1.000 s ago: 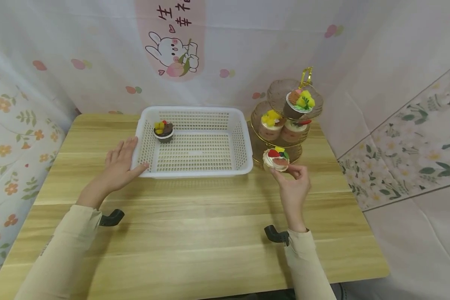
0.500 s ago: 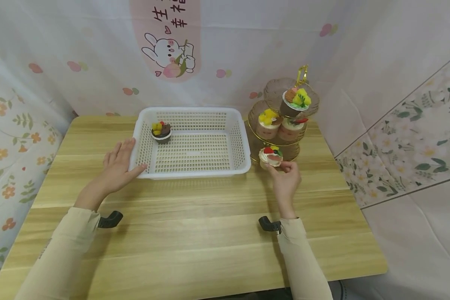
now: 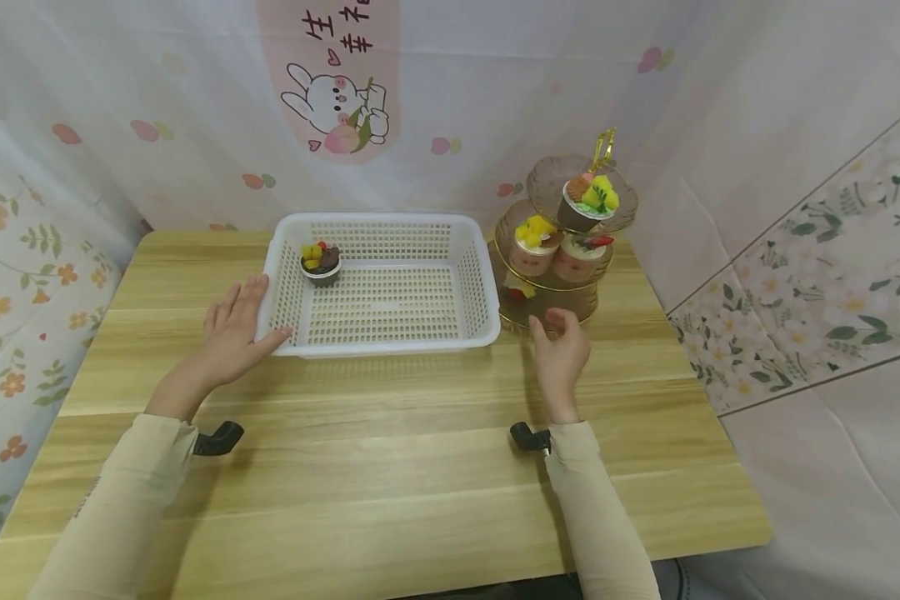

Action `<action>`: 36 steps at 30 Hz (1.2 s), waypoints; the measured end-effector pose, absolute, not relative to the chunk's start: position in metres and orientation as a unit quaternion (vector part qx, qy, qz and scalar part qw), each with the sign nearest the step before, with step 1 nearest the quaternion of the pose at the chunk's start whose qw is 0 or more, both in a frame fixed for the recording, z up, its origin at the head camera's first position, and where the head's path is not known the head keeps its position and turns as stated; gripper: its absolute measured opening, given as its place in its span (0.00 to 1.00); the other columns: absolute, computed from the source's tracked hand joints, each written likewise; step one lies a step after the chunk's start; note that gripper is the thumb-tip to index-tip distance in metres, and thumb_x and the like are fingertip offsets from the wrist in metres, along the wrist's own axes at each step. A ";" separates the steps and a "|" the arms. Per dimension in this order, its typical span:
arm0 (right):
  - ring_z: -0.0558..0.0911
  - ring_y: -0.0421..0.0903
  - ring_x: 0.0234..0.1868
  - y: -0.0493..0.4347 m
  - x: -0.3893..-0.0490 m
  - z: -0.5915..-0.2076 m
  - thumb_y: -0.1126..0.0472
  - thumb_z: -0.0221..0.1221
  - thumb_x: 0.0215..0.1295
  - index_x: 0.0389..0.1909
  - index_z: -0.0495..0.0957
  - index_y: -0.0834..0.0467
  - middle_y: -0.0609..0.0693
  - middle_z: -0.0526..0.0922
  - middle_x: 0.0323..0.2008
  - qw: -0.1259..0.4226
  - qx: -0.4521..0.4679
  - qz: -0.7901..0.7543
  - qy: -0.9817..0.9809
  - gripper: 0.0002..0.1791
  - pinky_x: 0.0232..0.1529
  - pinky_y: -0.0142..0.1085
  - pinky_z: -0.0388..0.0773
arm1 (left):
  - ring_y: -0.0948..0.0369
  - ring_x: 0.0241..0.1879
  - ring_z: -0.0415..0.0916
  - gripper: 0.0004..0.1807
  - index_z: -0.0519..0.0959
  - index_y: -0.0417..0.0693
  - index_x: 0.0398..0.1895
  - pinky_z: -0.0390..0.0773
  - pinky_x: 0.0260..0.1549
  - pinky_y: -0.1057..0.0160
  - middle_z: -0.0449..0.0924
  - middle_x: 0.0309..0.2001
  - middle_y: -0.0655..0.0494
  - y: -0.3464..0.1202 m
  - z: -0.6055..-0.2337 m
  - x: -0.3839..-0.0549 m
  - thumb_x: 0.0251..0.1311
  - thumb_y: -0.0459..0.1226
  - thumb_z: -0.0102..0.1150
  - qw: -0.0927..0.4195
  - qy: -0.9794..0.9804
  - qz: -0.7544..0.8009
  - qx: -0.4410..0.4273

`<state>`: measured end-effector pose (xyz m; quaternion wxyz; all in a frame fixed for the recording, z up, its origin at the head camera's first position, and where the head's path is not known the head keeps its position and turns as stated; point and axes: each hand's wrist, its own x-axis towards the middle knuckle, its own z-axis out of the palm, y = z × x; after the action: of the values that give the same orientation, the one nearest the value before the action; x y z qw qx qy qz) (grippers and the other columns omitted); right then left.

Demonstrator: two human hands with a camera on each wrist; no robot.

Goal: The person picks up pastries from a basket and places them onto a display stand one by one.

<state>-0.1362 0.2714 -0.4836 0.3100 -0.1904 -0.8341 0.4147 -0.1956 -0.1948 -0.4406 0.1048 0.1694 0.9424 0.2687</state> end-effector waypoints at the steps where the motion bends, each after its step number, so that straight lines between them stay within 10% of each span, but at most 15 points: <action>1: 0.83 0.58 0.46 0.271 -0.138 -0.484 0.57 0.69 0.59 0.44 0.81 0.64 0.60 0.87 0.43 0.309 -0.189 0.415 -0.835 0.17 0.53 0.48 0.74 | 0.36 0.78 0.23 0.51 0.28 0.47 0.80 0.26 0.68 0.27 0.28 0.80 0.37 -0.195 -0.441 -0.196 0.70 0.57 0.46 0.104 0.943 0.268 0.169; 27: 0.83 0.56 0.46 0.210 -0.170 -0.412 0.62 0.67 0.62 0.50 0.82 0.61 0.56 0.87 0.46 0.276 0.051 0.410 -0.868 0.16 0.50 0.48 0.80 | 0.39 0.78 0.18 0.51 0.26 0.47 0.79 0.26 0.68 0.27 0.23 0.80 0.41 -0.194 -0.440 -0.198 0.71 0.58 0.44 0.119 0.942 0.265 0.167; 36: 0.85 0.51 0.31 0.234 -0.160 -0.442 0.59 0.63 0.66 0.37 0.88 0.62 0.59 0.89 0.33 0.315 -0.111 0.465 -0.820 0.10 0.33 0.33 0.78 | 0.36 0.78 0.22 0.51 0.28 0.46 0.79 0.27 0.68 0.26 0.25 0.80 0.39 -0.187 -0.438 -0.196 0.70 0.56 0.46 0.112 0.941 0.266 0.176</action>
<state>-0.1598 0.2340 -0.4417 0.3152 -0.1112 -0.8199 0.4649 -0.1964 -0.1870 -0.4380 0.1116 0.1760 0.9411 0.2664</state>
